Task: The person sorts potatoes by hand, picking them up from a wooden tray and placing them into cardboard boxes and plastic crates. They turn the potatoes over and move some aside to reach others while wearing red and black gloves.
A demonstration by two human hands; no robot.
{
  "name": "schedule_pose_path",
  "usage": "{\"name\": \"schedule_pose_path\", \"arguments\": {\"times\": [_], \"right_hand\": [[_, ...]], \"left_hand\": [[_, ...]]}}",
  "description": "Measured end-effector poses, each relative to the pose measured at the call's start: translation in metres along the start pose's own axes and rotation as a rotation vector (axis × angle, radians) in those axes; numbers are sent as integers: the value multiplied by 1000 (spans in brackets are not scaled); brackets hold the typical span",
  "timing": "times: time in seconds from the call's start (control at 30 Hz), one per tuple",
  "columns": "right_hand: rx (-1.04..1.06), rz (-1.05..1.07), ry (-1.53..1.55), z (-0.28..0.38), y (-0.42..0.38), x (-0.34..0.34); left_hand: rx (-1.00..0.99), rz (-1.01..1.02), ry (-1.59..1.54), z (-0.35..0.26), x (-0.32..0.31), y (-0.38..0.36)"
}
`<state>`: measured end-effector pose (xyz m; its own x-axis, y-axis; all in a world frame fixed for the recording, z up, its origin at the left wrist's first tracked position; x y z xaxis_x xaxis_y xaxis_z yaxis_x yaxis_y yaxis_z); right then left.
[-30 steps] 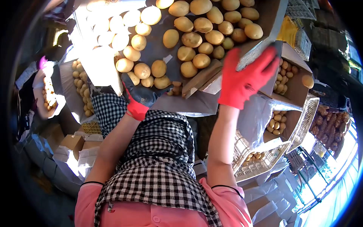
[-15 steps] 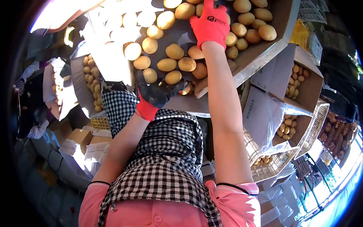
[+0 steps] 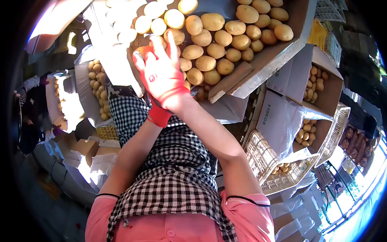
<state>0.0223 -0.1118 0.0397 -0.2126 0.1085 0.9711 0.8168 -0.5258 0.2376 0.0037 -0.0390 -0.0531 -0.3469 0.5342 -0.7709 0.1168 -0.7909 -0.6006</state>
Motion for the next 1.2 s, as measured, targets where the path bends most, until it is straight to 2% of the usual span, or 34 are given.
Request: {"name": "schedule_pose_path", "arguments": {"times": [0.03, 0.07, 0.17, 0.2, 0.23, 0.3, 0.33, 0.37, 0.43, 0.53, 0.57, 0.6, 0.63, 0.67, 0.7, 0.8, 0.87, 0.93, 1.0, 1.03, 1.1, 1.13, 1.17, 1.2], "right_hand": [[-27, 116, -156, 14, 20, -32], [-38, 162, -115, 16, 25, -52], [-55, 497, -42, 13, 48, -57], [-43, 385, -1, 11, 41, -49], [-71, 91, 45, 12, 24, -42], [-132, -149, 304, -23, -13, 28], [-204, -248, 125, -54, -33, 64], [-376, -345, 22, -98, -62, 80], [-845, -369, -504, -184, -122, 126], [-811, -254, -607, -189, -110, 98], [-629, -205, -441, -171, -85, 75], [-447, -153, -272, -146, -55, 48], [-504, -75, -261, -147, -34, 23], [-484, -116, -278, -154, -24, -2], [-487, -121, -272, -152, -15, -1], [-493, -21, -396, -155, -1, -6], [-503, -85, -83, -166, -8, -31], [-435, -97, -159, -159, -26, 11], [-579, -314, -378, -186, -75, 72], [-813, -349, -421, -210, -106, 103], [-1132, -264, -463, -239, -148, 120], [-1022, -197, -545, -221, -135, 118], [-775, -108, -429, -190, -111, 95], [-530, -19, -311, -150, -83, 67]], "left_hand": [[8, 5, 19, -1, -2, 0], [7, 8, 32, -1, -3, 1], [27, 17, 66, 2, -4, 0], [33, 20, 70, 2, -4, -1], [34, 21, 78, 2, -4, -1], [44, 25, 69, 2, -5, -1], [56, 32, 67, 1, -6, -3], [68, 37, 70, 2, -8, -5], [80, 46, 75, 4, -8, -8], [21, -60, 92, -5, 20, -2], [25, -59, 103, -4, 19, -3], [-113, -212, 211, -9, 25, -7], [-256, -363, 316, -15, 30, -14], [-366, -309, 440, -27, 44, -12], [-395, -39, 682, -39, 61, -11], [-305, -121, 520, -29, 44, -21], [22, -15, 202, 0, -3, -26], [70, -4, 145, -3, -2, -12], [110, -13, 75, -2, 2, -5], [115, 21, 49, 0, 1, -3], [130, 98, 9, 5, -7, -1], [64, 22, 68, 4, -13, -3], [68, 23, 75, 8, -19, -4], [11, -77, 137, 10, -18, -5]]}}
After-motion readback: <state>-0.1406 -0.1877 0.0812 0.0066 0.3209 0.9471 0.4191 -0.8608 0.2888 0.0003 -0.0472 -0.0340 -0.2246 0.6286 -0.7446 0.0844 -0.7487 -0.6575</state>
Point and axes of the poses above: each hand's wrist, its own y-axis towards the middle knuckle, its own x-axis out of the back of the hand, z = x × y, the point moved 5 cm from there along y, towards the middle knuckle, and after that the axes turned 13 degrees about -y, right-handed, at the moved point
